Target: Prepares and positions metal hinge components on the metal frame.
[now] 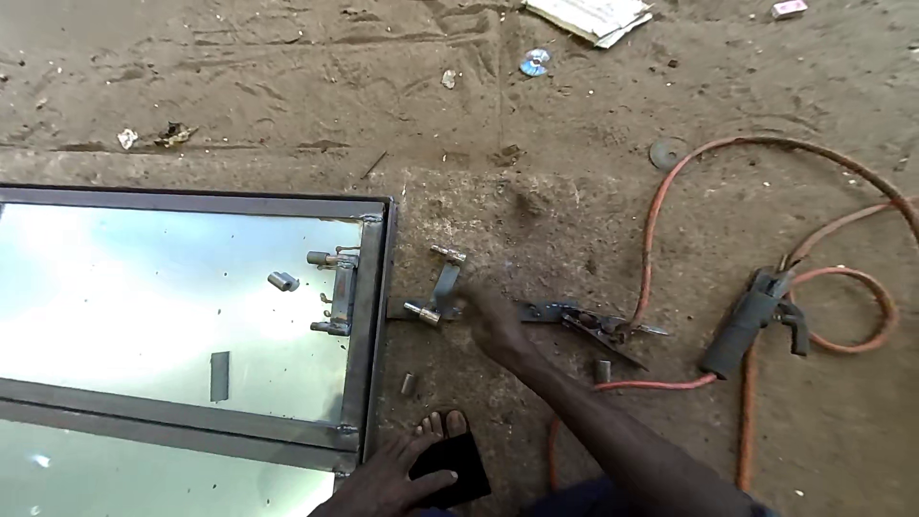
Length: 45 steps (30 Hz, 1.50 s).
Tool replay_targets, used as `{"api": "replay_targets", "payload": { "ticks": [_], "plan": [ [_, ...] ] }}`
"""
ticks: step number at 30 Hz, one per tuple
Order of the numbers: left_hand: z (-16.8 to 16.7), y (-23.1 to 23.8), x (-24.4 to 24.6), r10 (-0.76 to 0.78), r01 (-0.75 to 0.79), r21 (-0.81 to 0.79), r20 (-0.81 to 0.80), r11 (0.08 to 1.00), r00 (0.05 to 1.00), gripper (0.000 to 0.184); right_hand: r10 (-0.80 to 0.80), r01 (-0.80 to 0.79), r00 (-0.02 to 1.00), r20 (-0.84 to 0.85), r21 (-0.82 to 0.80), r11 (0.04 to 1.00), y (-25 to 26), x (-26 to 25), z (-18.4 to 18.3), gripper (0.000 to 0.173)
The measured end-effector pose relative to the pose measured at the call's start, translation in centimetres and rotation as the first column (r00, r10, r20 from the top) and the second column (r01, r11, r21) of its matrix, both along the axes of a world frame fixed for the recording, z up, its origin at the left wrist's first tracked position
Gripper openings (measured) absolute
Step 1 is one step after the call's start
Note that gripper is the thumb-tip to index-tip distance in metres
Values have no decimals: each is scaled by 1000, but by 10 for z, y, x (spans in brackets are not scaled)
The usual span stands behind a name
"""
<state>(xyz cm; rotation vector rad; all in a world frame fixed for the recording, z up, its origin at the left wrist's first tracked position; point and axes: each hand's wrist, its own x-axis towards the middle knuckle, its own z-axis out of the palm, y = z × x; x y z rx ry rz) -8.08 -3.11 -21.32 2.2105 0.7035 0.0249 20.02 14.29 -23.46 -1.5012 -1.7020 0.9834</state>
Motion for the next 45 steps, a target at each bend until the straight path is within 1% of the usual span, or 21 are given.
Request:
{"api": "replay_targets", "payload": {
  "ticks": [1,4,5,7,8,11,12,14,15,18,21,24,25,27,31,33,34,37,40,42,45],
  "plan": [
    [0,1,0,-3,3,3,1,1000,1000,52,17,-16,1000,11,-81,997,2,0,-1,29],
    [-2,-1,-1,22,-22,-1,18,1000,1000,48,-231,221,970,-74,-126,967,5,-1,0,32],
    [-1,-2,-1,22,-22,-1,9,1000,1000,48,-237,226,968,-77,-122,966,4,-3,-2,32],
    [0,-2,-1,7,-7,-2,-1,1000,1000,47,-45,38,998,-35,-177,983,0,-5,-3,31],
    [1,-1,0,-2,2,-4,-12,1000,1000,48,-15,10,1000,-27,-198,980,0,-7,-3,30],
    [-1,-2,-1,6,-5,4,-11,1000,1000,50,-192,175,977,-94,-158,972,0,-11,-2,31],
    [0,-3,-2,13,-13,1,-9,1000,1000,51,-167,153,983,-79,-153,976,-1,-12,-3,31],
    [0,-2,-1,13,-13,11,-9,1000,1000,48,1,-7,1000,-29,-196,981,0,-12,-1,29],
    [1,0,0,13,-13,10,-6,1000,1000,48,-7,2,1000,-24,-199,980,1,-11,4,29],
    [3,-1,0,9,-9,4,-26,1000,1000,48,-194,182,978,-82,-131,975,1,-11,6,30],
    [4,1,2,1,-1,-17,-8,1000,1000,47,33,-38,999,-25,-195,980,-3,-11,1,30],
    [4,2,0,5,-5,-31,-9,1000,1000,50,-154,142,984,-93,-125,982,-8,-12,-1,32],
    [5,1,0,2,-3,-39,-20,999,1000,49,-135,125,987,-88,-108,986,-10,-13,-3,32],
    [6,2,1,-5,3,-60,-19,998,1000,50,27,-34,999,-42,-170,985,-12,-10,-2,30],
    [2,1,-1,3,-3,-44,-15,999,1000,50,-85,72,988,-129,-100,992,-14,-12,-3,32],
    [1,0,0,5,-5,-47,-9,999,1000,48,83,-91,995,-58,-148,985,-16,-8,-3,31],
    [2,1,1,6,-6,-51,-5,999,1000,48,111,-115,993,-34,-170,979,-16,-6,-1,29],
    [1,2,0,14,-14,-31,-3,999,1000,47,-51,32,986,-160,-120,992,-14,-9,0,33],
    [2,0,0,-2,1,-36,-28,999,1000,47,178,-188,982,-63,-224,956,-14,-10,5,33],
    [2,2,1,0,0,-32,-22,999,1000,48,225,-212,974,15,-284,935,-21,-10,14,28],
    [2,0,-1,5,-6,-39,-23,999,1000,48,286,-251,957,41,-370,895,-33,0,27,34]
  ]
}}
